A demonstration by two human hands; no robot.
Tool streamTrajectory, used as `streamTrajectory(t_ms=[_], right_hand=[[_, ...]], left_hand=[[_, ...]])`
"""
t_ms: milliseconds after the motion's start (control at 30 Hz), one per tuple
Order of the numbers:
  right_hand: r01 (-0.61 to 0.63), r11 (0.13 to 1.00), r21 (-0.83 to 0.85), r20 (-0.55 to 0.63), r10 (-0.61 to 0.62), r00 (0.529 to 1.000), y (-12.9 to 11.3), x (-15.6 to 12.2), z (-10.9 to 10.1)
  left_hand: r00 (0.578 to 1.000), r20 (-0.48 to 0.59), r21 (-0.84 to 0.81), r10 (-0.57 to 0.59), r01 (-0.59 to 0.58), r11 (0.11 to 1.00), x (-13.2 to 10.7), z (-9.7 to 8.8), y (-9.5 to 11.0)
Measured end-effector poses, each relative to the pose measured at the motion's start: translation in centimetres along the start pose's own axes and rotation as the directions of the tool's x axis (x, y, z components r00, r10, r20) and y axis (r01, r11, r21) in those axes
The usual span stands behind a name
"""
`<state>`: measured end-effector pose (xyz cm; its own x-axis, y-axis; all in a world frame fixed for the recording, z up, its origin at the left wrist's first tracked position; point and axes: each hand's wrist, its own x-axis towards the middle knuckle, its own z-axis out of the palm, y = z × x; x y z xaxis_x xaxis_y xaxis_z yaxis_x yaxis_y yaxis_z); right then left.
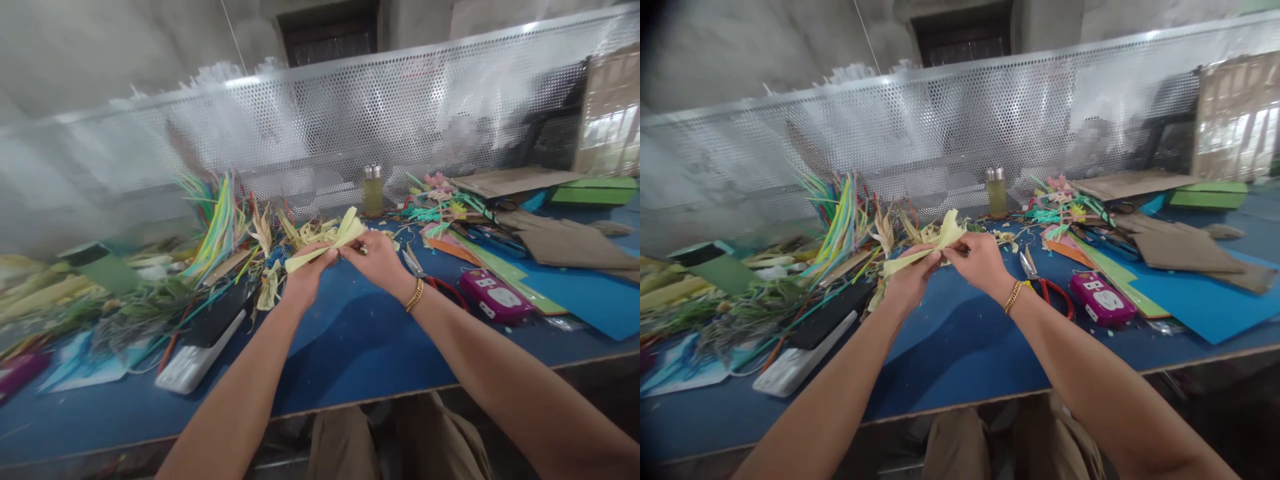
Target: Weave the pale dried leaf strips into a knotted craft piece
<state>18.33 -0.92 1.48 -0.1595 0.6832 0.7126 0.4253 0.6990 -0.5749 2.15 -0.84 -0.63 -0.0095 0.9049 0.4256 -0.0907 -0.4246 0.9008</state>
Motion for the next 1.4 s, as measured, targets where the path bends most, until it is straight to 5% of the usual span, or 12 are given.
streamTrajectory(t_ms=[167,367,700,1233,1400], right_hand=[[0.046,0.999,0.002,-0.033,-0.046,0.998,0.3,0.3,-1.0],[-0.005,0.997,-0.077,-0.257,-0.015,0.966,-0.7,0.5,-2.2],[-0.068,0.985,-0.157,0.103,0.085,0.991,-1.6,-0.8,0.1],[-0.13,0.954,-0.27,0.155,0.177,0.972,-0.3,0.3,-0.7],[-0.119,0.956,-0.27,0.162,0.167,0.973,-0.4,0.1,-0.4]], left_hand=[[0.999,0.002,0.063,0.036,-0.036,0.997,0.5,-0.6,0.5],[0.991,-0.049,0.261,0.126,-0.109,0.959,0.7,-1.1,1.2],[0.973,0.013,0.301,0.229,-0.222,0.927,0.3,-0.9,1.4],[0.991,0.135,0.395,0.016,-0.068,0.916,-0.2,0.0,2.0],[0.996,0.089,0.404,-0.004,-0.032,0.914,-0.2,0.1,2.0]])
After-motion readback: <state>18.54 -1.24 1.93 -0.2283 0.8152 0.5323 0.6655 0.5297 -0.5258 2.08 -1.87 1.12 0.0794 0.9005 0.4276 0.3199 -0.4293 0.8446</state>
